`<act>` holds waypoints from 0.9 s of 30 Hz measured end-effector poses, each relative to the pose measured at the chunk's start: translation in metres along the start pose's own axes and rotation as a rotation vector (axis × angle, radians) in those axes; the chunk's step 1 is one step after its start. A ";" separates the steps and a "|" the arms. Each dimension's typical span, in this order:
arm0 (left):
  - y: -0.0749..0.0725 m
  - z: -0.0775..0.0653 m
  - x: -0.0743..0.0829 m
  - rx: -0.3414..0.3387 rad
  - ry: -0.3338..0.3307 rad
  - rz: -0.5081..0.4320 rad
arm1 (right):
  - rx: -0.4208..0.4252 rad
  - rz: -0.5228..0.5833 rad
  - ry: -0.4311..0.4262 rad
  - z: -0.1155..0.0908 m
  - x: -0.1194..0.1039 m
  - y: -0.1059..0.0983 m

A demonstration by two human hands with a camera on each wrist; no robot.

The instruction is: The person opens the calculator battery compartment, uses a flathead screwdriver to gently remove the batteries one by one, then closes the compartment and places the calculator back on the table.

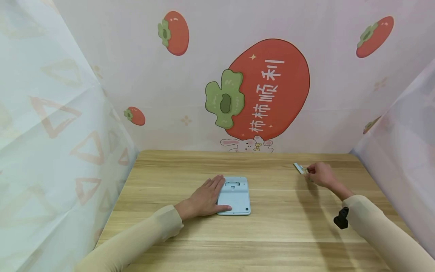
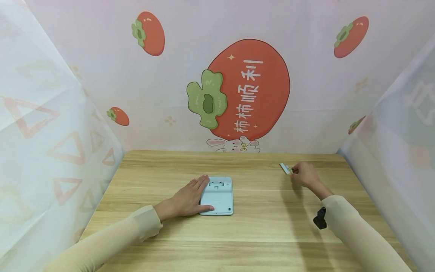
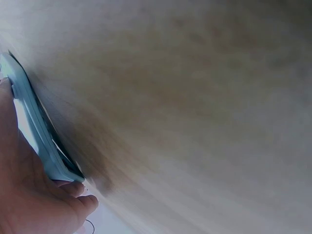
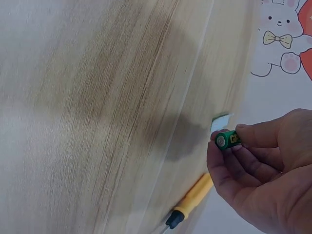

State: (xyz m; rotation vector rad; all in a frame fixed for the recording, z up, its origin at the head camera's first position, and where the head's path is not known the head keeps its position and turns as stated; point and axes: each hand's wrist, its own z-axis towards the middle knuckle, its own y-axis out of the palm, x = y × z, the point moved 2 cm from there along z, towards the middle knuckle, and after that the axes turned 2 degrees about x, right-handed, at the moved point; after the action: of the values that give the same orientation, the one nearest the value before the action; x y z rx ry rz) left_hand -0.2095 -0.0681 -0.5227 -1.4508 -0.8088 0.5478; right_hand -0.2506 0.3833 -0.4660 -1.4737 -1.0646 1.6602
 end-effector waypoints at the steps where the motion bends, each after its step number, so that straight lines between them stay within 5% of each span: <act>1: 0.000 0.000 0.000 0.001 0.001 -0.001 | 0.015 -0.028 -0.012 0.000 0.001 -0.001; 15: 0.001 0.000 -0.001 0.005 0.004 0.002 | 0.067 -0.120 -0.074 -0.001 0.010 -0.003; 27: 0.001 0.000 -0.001 -0.001 0.001 0.008 | 0.014 -0.174 0.032 0.000 0.026 -0.008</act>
State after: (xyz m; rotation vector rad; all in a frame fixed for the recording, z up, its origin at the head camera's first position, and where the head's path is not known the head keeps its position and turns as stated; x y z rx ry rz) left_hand -0.2099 -0.0685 -0.5238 -1.4559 -0.8027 0.5531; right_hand -0.2545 0.4098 -0.4700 -1.3538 -1.1284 1.5149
